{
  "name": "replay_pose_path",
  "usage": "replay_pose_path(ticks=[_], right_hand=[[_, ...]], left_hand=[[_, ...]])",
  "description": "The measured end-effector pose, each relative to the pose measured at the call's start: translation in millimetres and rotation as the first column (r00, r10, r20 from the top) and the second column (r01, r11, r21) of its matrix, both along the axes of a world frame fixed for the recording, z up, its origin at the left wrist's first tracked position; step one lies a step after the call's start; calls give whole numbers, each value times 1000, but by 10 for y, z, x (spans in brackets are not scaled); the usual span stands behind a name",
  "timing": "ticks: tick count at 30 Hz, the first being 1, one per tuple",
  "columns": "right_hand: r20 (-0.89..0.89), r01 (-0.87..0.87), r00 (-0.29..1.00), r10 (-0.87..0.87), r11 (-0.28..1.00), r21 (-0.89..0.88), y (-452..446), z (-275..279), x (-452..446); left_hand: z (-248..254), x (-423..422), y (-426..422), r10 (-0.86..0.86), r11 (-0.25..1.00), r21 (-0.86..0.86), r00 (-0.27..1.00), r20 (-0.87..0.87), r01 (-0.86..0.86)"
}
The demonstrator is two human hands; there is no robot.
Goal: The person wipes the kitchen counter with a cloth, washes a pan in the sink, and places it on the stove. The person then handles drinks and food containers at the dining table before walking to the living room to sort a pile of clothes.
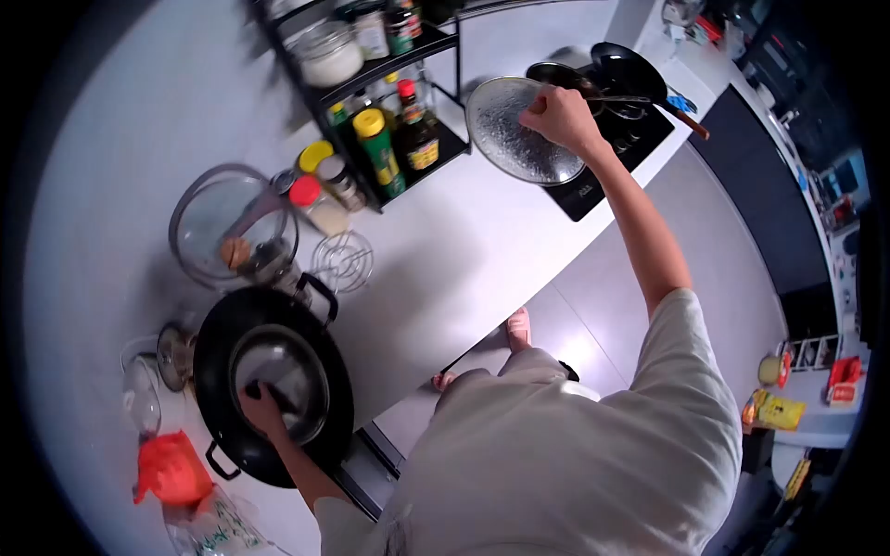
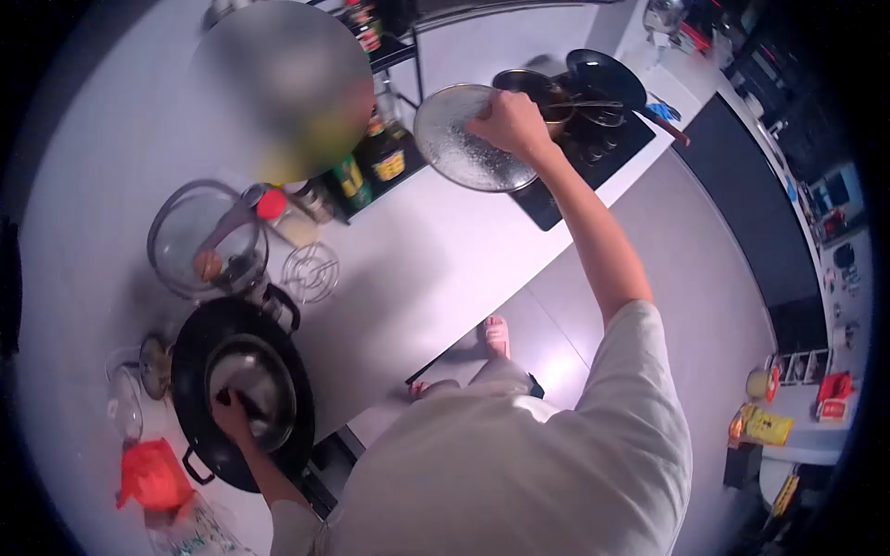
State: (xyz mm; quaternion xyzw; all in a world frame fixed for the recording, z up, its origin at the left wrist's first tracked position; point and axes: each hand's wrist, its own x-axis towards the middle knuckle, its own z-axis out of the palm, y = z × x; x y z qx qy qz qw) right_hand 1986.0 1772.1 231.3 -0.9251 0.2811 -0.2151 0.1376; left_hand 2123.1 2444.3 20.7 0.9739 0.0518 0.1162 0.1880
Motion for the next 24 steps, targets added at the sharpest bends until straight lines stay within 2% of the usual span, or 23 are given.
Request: replay_pose_path(ticks=[1,2,3,4,5,8,9,11,13,15,18,21,22,24], right_hand=[[15,31,999,-30,999,-28,-291,-63,-45],[7,62,998,-62,997,-36,-555,-90,-86],[1,88,996,-88,995,-47,-809,-102,-127],[-25,116,993,-116,993,17,-1071,-119,-158],[-37,137,990,-137,990,11,-1360,-166,-150],[-60,197,978,-198,980,-21,-2142,-440,-34],[-96,162,982,-161,987,8,-2237,-401,-22],[-102,149,983,-153,988,-42,-2503,-495,69],[-183,106,977,-107,994,-16,-2774,-591,185],[-222,104,969,-113,993,-48,-2894,-670,287],[-229,38,973,-39,999,-7,-3077,-834,415],[-195,18,981,-20,1000,-13,-3199,-1006,524],[-182,3,983,-3,1000,-2,-3228,-1050,532],[-174,-4,985,7,1000,19,-3217,-1067,522]], left_hand=[[-82,43,69,-16,1000,12,1000,23,16],[-54,34,30,41,995,89,999,-24,-39],[23,-15,-48,108,981,167,992,-65,-96],[77,-92,-174,236,952,215,970,-59,-219],[31,-93,-210,295,931,228,956,-5,-286],[68,-177,-603,323,921,144,917,233,-361],[84,-210,-803,288,935,121,914,285,-333],[112,-317,-1252,212,960,89,897,388,-266],[223,-449,-1951,46,998,8,882,468,-57],[331,-555,-2646,95,982,-186,932,350,-31],[411,-681,-3391,-12,948,-297,947,322,113],[175,-626,-3636,-62,931,-325,949,308,167],[335,-709,-3844,-97,961,-225,960,261,158],[367,-753,-4055,-133,939,-284,967,218,194]])
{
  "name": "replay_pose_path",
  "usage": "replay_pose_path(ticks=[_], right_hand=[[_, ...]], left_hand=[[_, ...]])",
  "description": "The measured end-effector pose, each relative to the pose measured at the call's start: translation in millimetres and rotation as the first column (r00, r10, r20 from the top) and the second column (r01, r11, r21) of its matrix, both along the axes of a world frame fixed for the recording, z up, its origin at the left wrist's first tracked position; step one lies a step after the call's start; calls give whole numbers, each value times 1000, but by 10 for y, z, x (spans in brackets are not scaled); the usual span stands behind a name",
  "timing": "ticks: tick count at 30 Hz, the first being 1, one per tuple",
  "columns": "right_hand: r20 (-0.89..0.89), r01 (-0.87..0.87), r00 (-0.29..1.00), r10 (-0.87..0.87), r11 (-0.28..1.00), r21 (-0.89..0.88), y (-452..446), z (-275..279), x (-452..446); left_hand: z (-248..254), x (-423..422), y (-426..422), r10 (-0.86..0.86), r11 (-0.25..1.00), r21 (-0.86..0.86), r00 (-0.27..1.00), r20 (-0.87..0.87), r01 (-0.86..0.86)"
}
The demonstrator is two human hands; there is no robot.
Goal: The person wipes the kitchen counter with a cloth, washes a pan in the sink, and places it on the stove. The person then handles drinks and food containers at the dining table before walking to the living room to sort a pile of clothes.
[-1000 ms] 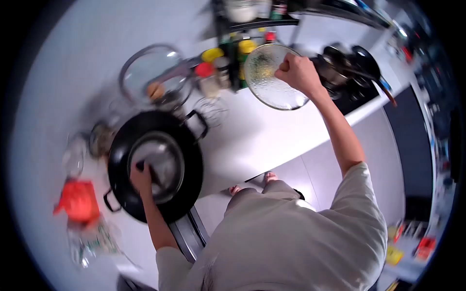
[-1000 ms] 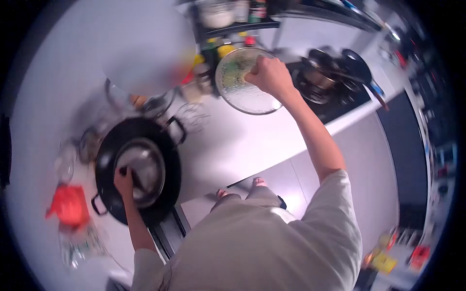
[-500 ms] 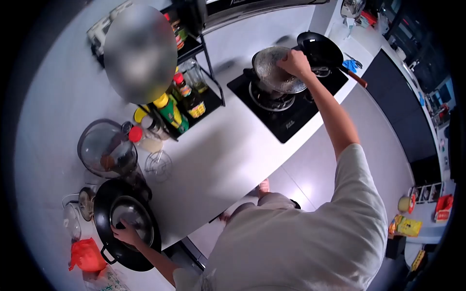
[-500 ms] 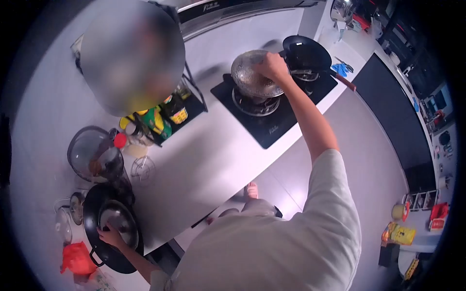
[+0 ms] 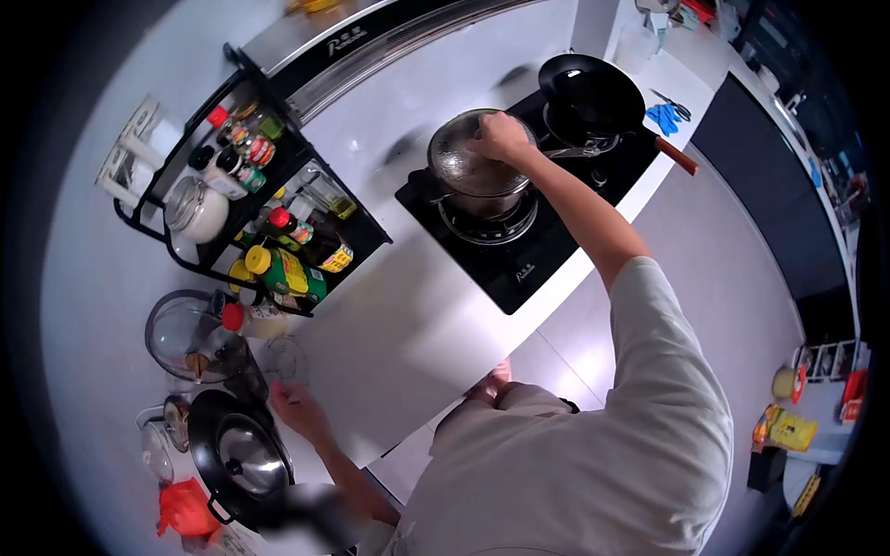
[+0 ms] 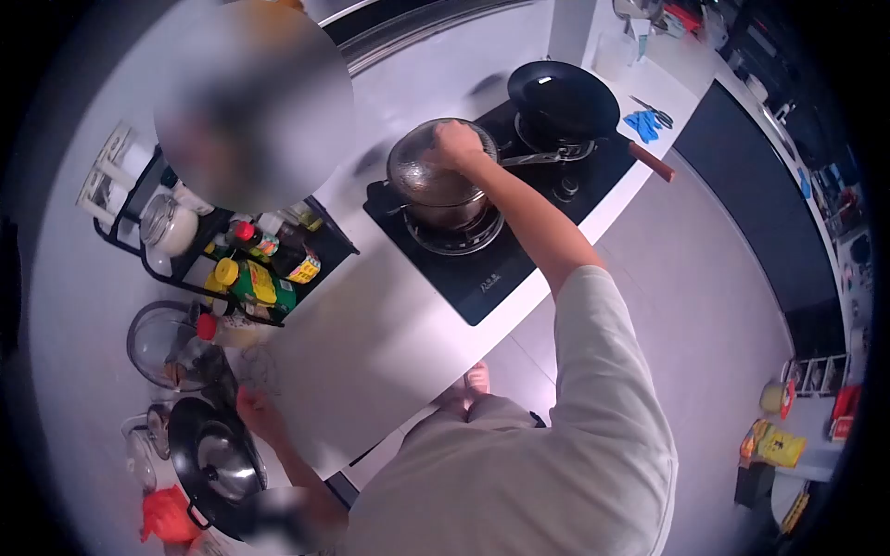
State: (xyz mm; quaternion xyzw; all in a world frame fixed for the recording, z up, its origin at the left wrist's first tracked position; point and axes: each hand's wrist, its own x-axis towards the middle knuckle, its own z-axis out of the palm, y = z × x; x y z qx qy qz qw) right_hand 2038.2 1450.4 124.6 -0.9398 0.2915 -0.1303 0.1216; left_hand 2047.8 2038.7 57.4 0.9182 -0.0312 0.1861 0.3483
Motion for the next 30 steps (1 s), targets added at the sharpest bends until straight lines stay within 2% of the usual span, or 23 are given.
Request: replay_pose_path(ticks=[3,5,7,9,10,13,15,16,17,19,21,22,23,25,26,27,29,30], right_hand=[[-19,48,999,-48,999,26,36,12,-7],[-1,73,997,-73,997,-37,34,-33,-1],[-4,15,1000,-15,1000,-1,18,-45,-18],[-56,20,998,-16,998,64,37,-23,-61],[-22,43,999,-41,998,53,80,-20,-78],[166,31,986,-17,996,-83,261,64,-282],[415,-52,900,135,977,-206,392,191,-627],[455,-135,866,206,974,-183,472,296,-877],[499,-219,823,270,963,-160,541,363,-1143],[480,-322,789,383,924,-206,579,316,-1714],[455,-394,785,422,905,-159,516,133,-2336],[428,-399,811,400,912,-97,458,11,-2656],[402,-398,834,379,917,-39,368,-131,-2989],[302,-260,926,228,963,69,142,-496,-3656],[297,-195,941,162,977,84,8,-555,-4001],[289,-135,952,99,985,107,-120,-608,-4357],[286,3,957,-40,991,131,-415,-723,-5010],[292,83,948,-122,986,144,-525,-751,-5329]], left_hand=[[94,-75,-250,-44,999,-2,997,-62,44],[61,-63,-396,-81,997,-22,993,-91,79],[-89,-20,-411,-136,989,-73,984,-111,128],[-171,-22,-521,-202,979,-8,974,-99,202],[-213,-34,-594,-234,971,24,968,-95,238],[-523,25,-884,-364,930,-106,921,-140,351],[-546,-50,-1316,-491,866,-186,860,-138,465],[-553,-143,-1544,-550,828,-224,823,-142,514],[-535,-252,-1793,-609,788,-230,777,-157,571],[-461,-494,-2388,-721,692,-242,671,-173,681],[-333,-867,-2966,-825,563,-224,530,-193,795],[-267,-1075,-3242,-873,484,-278,436,-217,830],[-239,-1295,-3497,-916,392,-262,349,-197,882],[-228,-1726,-4039,-967,207,-225,164,-196,952],[-225,-1979,-4311,-975,133,-267,79,-206,954],[-225,-2253,-4592,-965,85,-274,11,-262,958],[-542,-2749,-5136,-975,-47,-352,-120,-188,935],[-445,-3093,-5384,-945,-67,-403,-188,-269,913]])
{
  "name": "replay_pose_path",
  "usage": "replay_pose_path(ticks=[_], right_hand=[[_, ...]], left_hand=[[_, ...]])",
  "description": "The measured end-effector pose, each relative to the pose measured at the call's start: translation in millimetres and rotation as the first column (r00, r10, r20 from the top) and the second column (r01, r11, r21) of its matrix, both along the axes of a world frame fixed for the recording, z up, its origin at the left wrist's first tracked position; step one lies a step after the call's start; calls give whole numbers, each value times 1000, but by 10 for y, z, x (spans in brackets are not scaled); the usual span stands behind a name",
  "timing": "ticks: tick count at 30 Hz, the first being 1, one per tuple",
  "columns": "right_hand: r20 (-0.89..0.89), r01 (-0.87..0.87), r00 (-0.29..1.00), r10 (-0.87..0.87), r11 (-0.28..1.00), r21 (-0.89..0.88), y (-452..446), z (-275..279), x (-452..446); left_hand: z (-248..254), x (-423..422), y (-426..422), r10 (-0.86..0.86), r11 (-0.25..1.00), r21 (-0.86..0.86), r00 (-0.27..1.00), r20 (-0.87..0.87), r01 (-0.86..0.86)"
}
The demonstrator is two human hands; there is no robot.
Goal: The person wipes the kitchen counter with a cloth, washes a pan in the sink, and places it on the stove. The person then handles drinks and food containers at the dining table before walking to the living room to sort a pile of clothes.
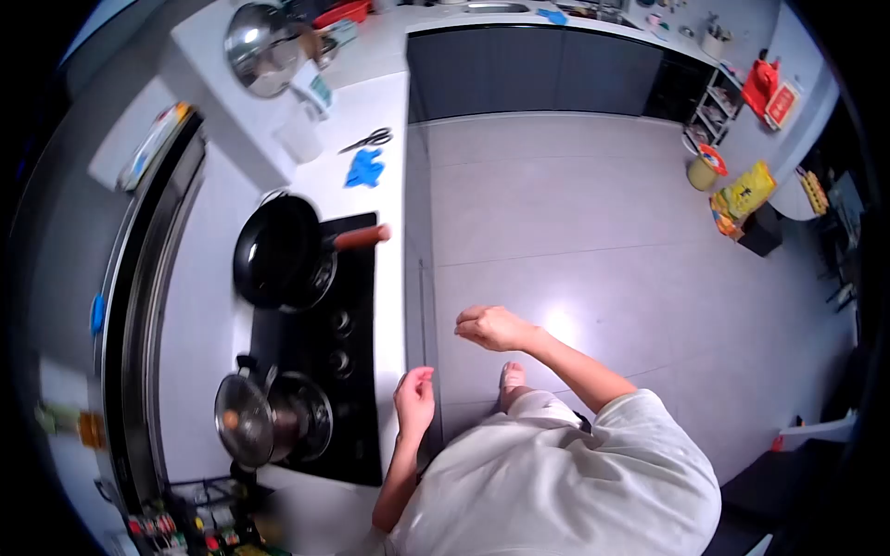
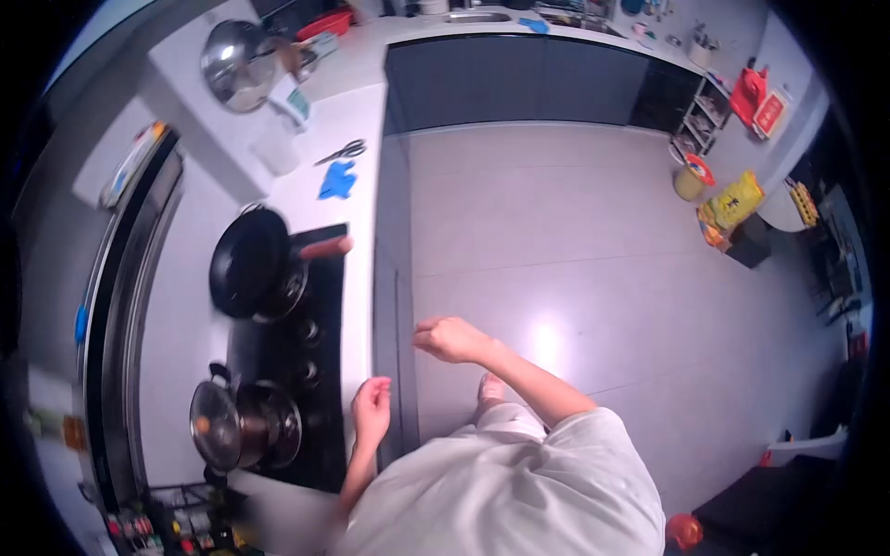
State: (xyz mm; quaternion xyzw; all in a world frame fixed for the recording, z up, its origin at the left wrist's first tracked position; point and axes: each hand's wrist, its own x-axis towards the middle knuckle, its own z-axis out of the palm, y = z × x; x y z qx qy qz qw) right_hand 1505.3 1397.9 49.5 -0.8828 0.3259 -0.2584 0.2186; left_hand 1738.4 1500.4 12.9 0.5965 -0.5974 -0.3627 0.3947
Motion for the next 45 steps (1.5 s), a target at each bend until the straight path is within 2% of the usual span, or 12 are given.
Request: replay_pose_path(ticks=[1,5,6,8,13,16,19,27,32,36,41,45], right_hand=[[6,87,996,-87,996,12,-100,-31,-284],[38,420,904,-425,902,96,-433,-40,-1518],[-18,505,860,-510,845,175,-501,35,-1778],[18,587,802,-597,793,161,-701,-46,-2209],[48,734,645,-762,636,238,-1361,-268,-3164],[16,779,594,-805,580,239,-1990,-437,-3738],[0,807,565,-825,552,211,-2676,-485,-4343],[37,930,364,-930,366,39,-4316,-41,-6182],[64,969,226,-972,231,87,-4985,-50,-7472],[68,977,195,-978,200,77,-5541,-131,-8576],[83,981,192,-978,194,9,-6356,-11,-10121],[72,986,160,-985,163,43,-6922,202,-11167]], left_hand=[[-47,-287,-277,-31,996,83,994,-101,39],[196,-1493,-1240,-289,957,18,956,-46,290],[239,-1745,-1452,-348,937,4,937,-41,349],[327,-2161,-1878,-450,891,37,892,-45,452],[-8,-3024,-2980,-491,865,52,863,-118,499],[-132,-3543,-3783,-514,840,124,849,-125,527],[-213,-4195,-4715,-537,825,103,827,-165,556],[96,-6227,-6900,-618,772,43,766,-178,634],[182,-7588,-7907,-720,682,49,682,-124,729],[77,-8735,-8584,-735,660,59,661,-154,749],[275,-10300,-9375,-762,639,25,637,-119,769],[417,-11480,-10035,-764,622,30,615,-196,782]])
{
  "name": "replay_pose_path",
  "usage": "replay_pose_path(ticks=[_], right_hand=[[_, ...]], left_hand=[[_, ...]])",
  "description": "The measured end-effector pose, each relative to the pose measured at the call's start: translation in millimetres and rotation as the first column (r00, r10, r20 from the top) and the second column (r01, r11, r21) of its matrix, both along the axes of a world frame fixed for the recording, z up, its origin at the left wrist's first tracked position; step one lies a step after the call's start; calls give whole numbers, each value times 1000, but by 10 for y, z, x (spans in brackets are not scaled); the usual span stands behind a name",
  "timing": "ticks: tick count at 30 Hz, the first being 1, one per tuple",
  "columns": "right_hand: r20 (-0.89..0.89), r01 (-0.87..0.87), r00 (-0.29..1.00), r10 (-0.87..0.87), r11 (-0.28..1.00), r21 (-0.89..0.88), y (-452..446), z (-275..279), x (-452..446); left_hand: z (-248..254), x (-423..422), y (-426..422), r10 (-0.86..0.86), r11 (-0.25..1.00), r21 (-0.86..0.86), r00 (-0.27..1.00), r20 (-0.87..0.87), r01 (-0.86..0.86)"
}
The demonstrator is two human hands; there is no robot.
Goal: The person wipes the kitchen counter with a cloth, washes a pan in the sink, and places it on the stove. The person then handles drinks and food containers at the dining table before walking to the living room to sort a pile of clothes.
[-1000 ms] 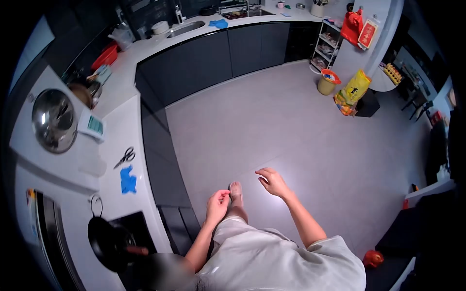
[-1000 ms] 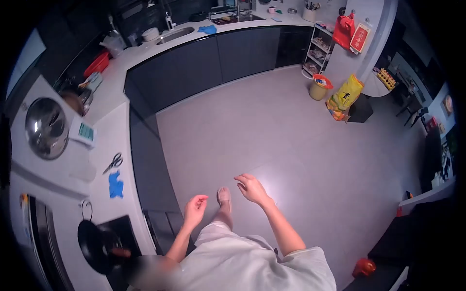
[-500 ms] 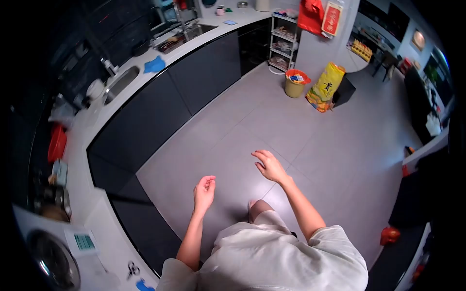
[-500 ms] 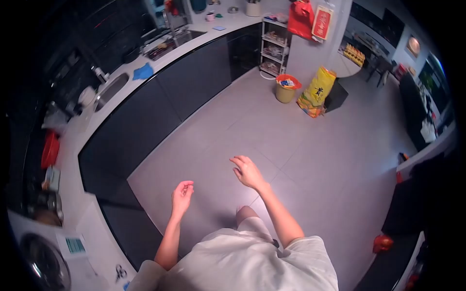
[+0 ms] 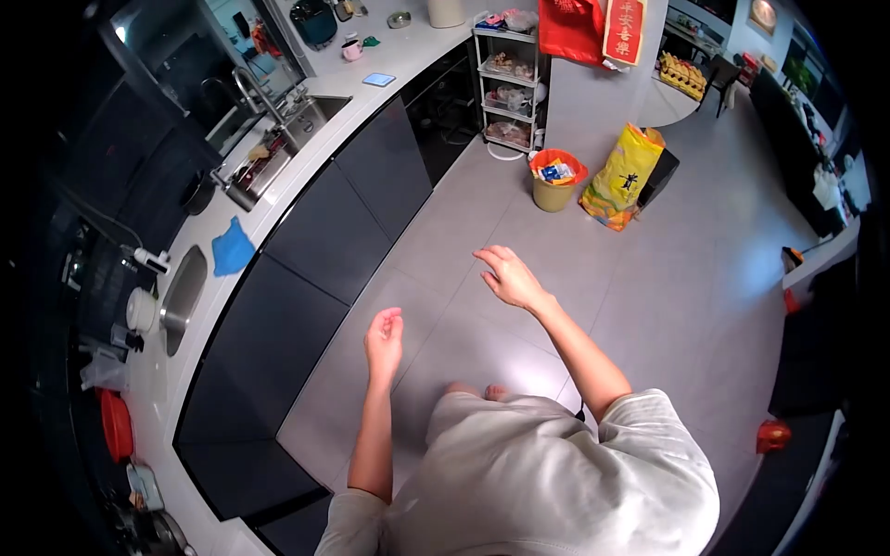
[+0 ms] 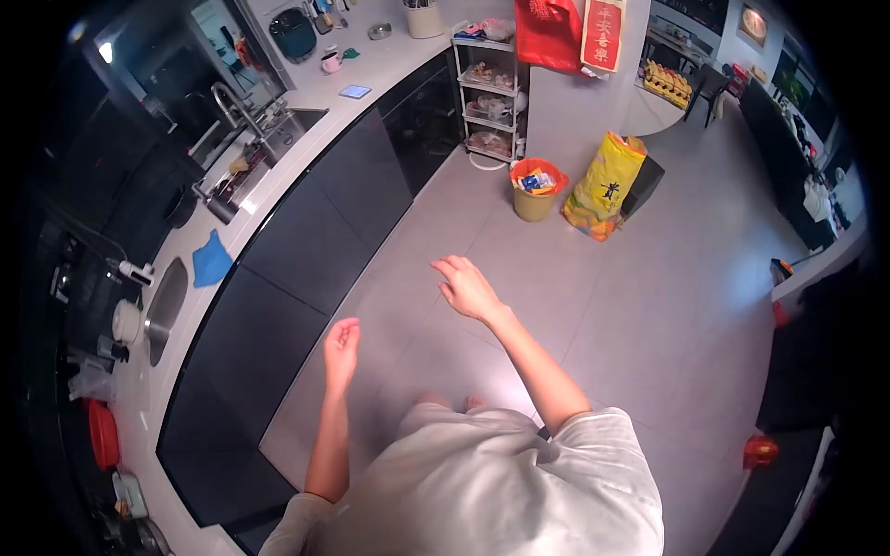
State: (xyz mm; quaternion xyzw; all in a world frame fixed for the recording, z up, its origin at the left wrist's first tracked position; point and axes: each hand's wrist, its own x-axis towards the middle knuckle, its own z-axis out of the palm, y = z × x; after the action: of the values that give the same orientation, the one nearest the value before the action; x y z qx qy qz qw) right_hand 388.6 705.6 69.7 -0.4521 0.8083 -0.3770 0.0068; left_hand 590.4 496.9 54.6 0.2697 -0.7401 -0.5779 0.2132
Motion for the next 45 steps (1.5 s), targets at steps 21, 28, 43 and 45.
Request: replay_pose_path(ticks=[21,28,43,45], right_hand=[[133,568,794,-593,802,183,-1303,-542,-5033],[115,773,510,-852,513,374,-424,-751,-5021],[155,912,55,-986,113,395,1828,-877,-4768],[148,909,55,-987,111,402,2347,-1000,-4816]], left_hand=[[-949,-9128,-5831,347,870,-488,784,515,-64],[-861,-9631,-6136,141,889,-414,747,650,193],[-639,-8596,-2220,-609,783,519,593,527,343],[-447,-8358,-1074,-730,680,603,304,612,417]])
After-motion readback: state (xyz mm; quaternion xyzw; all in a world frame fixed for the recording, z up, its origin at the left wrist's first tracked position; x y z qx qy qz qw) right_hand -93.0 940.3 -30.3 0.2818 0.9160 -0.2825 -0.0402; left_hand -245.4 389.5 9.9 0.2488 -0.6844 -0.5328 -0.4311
